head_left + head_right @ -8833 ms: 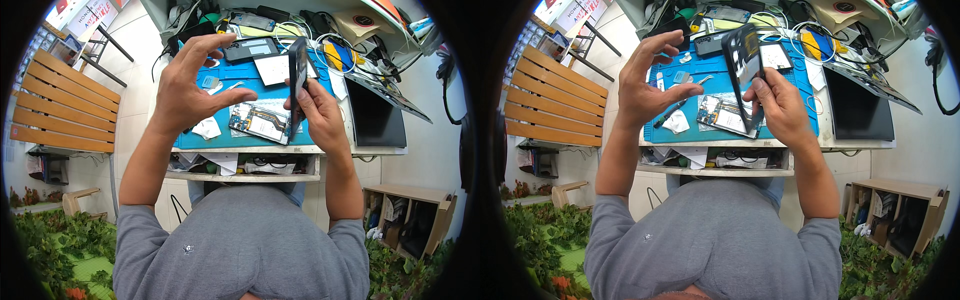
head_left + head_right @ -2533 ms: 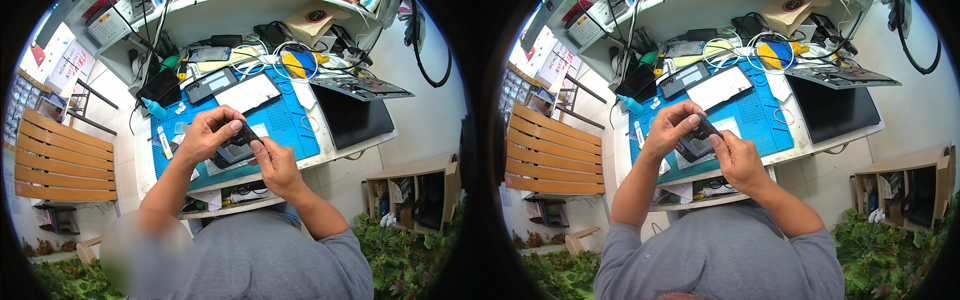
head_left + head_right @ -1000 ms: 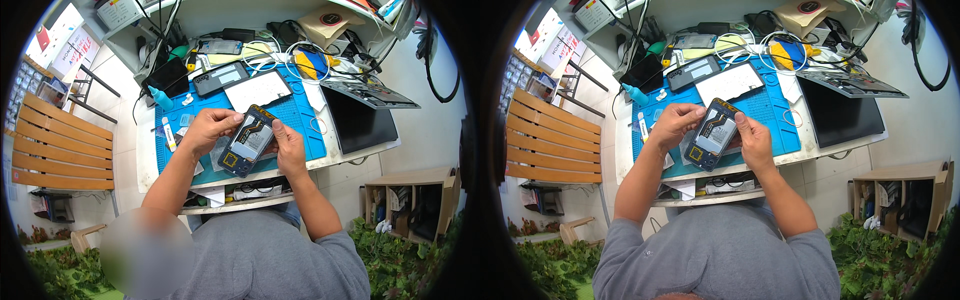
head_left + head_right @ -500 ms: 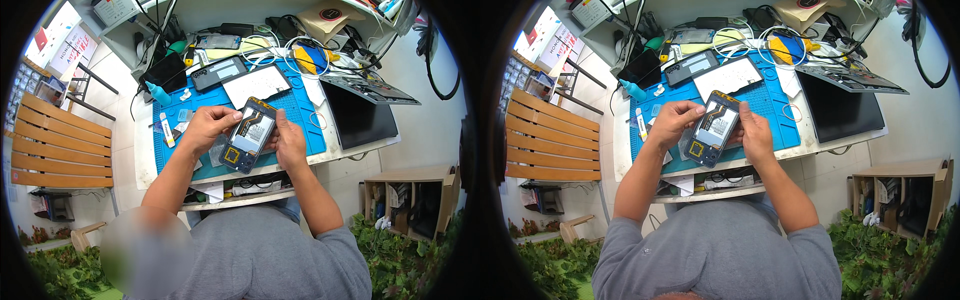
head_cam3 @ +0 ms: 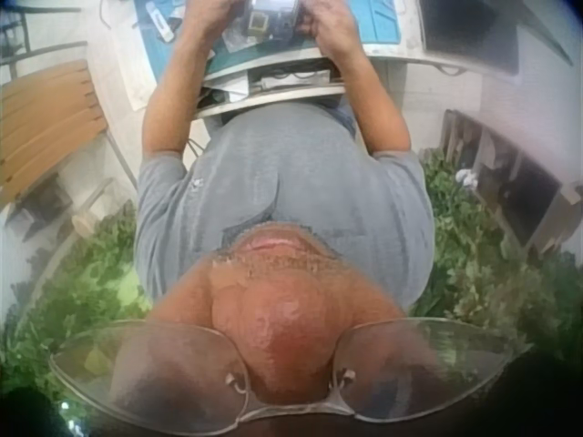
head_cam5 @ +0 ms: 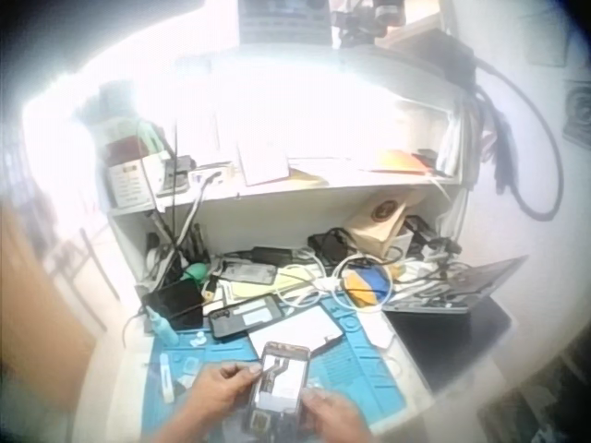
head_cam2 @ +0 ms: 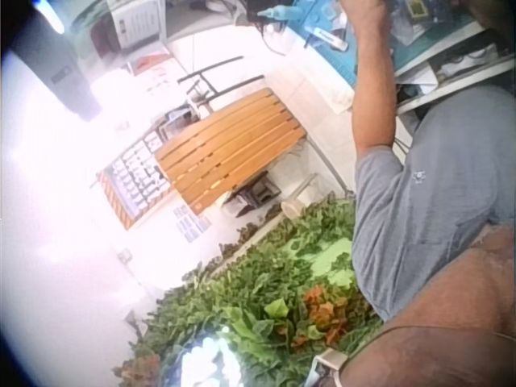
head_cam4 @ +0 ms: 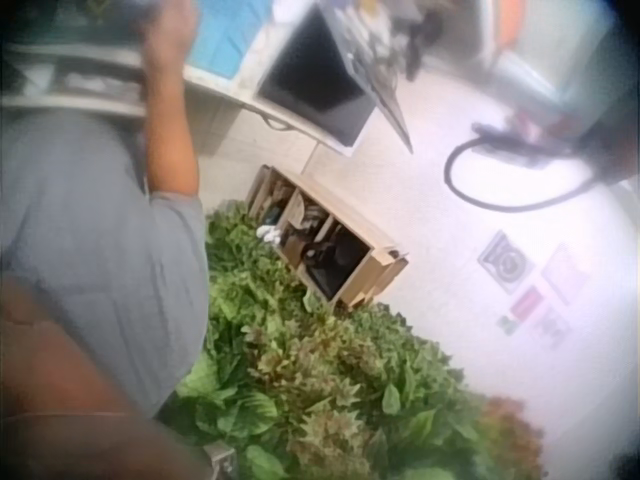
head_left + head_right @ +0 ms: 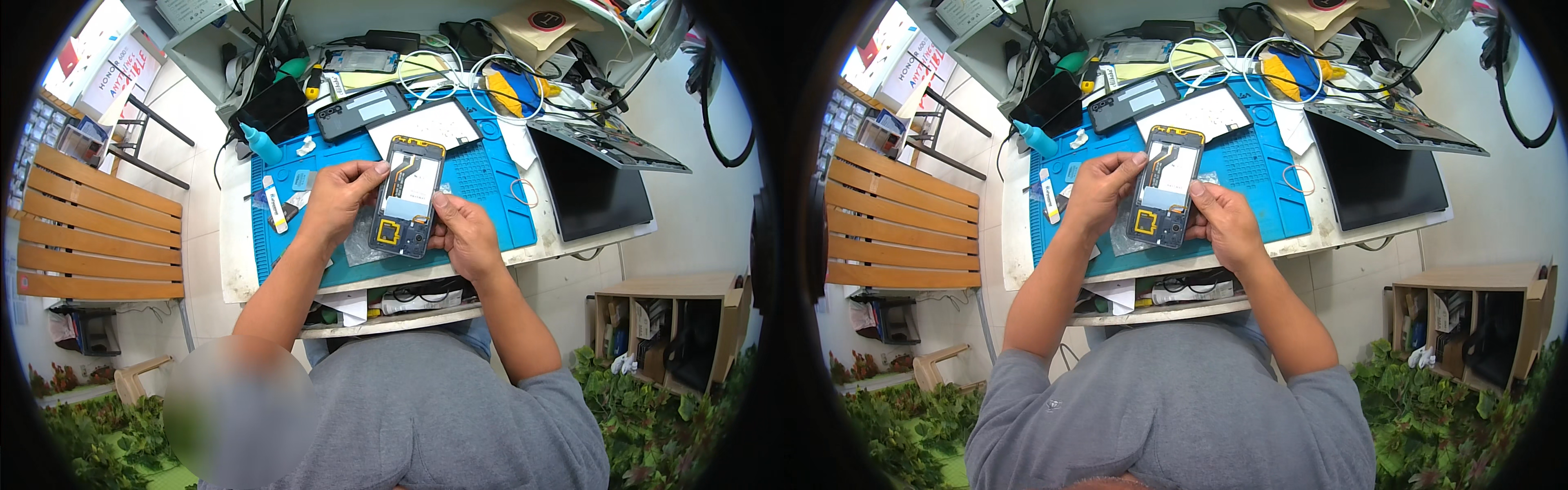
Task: The person attaches ribbon cables to a mobile phone circuit board and positions components within the phone chassis by hand on a blue mat.
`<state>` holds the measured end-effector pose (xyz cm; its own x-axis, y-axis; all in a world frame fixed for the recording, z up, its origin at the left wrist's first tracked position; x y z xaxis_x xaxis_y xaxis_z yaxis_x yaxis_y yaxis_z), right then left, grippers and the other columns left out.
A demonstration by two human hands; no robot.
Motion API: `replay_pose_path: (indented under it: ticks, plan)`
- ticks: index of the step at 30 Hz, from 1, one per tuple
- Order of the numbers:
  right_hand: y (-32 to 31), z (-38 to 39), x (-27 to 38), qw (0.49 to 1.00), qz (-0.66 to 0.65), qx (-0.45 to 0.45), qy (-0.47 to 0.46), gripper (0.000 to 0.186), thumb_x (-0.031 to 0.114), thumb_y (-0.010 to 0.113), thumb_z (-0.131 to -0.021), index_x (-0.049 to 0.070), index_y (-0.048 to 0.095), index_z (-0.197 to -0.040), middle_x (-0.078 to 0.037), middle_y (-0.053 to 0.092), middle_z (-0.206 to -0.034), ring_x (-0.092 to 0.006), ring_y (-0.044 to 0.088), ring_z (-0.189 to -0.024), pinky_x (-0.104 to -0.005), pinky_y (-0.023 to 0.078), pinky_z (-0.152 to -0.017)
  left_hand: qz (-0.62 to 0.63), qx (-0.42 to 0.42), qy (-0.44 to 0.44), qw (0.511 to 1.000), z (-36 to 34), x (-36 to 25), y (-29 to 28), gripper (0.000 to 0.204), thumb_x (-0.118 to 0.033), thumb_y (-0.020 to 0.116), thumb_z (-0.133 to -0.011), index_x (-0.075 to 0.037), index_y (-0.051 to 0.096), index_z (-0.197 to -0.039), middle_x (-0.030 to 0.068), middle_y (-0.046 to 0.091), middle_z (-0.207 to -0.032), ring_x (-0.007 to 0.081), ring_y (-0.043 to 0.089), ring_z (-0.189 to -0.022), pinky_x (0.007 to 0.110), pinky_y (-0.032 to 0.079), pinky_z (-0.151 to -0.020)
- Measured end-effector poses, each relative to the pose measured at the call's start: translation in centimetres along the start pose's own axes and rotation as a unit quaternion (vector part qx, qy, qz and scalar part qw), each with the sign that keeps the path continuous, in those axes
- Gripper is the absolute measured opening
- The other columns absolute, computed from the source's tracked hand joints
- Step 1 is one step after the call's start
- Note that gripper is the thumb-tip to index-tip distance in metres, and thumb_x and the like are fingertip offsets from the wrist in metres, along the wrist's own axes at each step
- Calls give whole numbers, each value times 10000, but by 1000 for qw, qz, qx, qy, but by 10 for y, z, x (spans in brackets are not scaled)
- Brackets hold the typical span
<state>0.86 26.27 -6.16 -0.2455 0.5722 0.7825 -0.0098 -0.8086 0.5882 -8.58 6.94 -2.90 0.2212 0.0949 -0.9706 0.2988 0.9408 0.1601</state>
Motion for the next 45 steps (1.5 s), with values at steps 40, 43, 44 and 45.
replay_pose_path:
  ticks: [40, 43, 44, 45]
  plan:
    - [6, 16, 4, 991, 112, -39, -57, 541, 458, 529, -1267, -39, 725, -1355, -113, 781, -977, -191, 788, -746, -354, 704, -692, 1, 91, -67, 994, 30, 9, -5, 309, -262, 900, -1062, 10, 849, -1200, 79, 842, -1061, 145, 776, -887, 308, 646, -770]
    - [9, 15, 5, 991, 111, -47, -64, 539, 462, 517, -1270, -29, 724, -1354, -112, 774, -965, -191, 780, -736, -366, 707, -689, 34, 82, -32, 996, 28, 14, -4, 297, -248, 901, -1061, 10, 841, -1196, 87, 843, -1062, 145, 773, -859, 301, 648, -754]
    - [10, 15, 6, 990, 109, -53, -73, 537, 463, 511, -1272, -24, 724, -1347, -114, 772, -962, -193, 777, -732, -373, 708, -685, 34, 80, -33, 996, 29, 16, -5, 297, -248, 901, -1061, 10, 841, -1196, 87, 843, -1062, 145, 773, -859, 301, 648, -754]
    - [9, 14, 6, 990, 109, -53, -74, 537, 463, 511, -1272, -24, 724, -1347, -114, 772, -962, -193, 777, -732, -373, 708, -685, 35, 85, -33, 995, 26, 15, -3, 297, -244, 899, -1062, 13, 835, -1196, 87, 841, -1058, 142, 772, -860, 302, 649, -755]
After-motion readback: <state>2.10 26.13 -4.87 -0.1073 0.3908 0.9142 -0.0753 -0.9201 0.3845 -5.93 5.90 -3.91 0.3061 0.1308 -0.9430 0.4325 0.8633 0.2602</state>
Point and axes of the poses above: each hand's wrist, its own z-axis away from the middle knuckle, its own y-axis out of the palm, x = y × z, the point moved 7 cm from there along -z, towards the middle knuckle
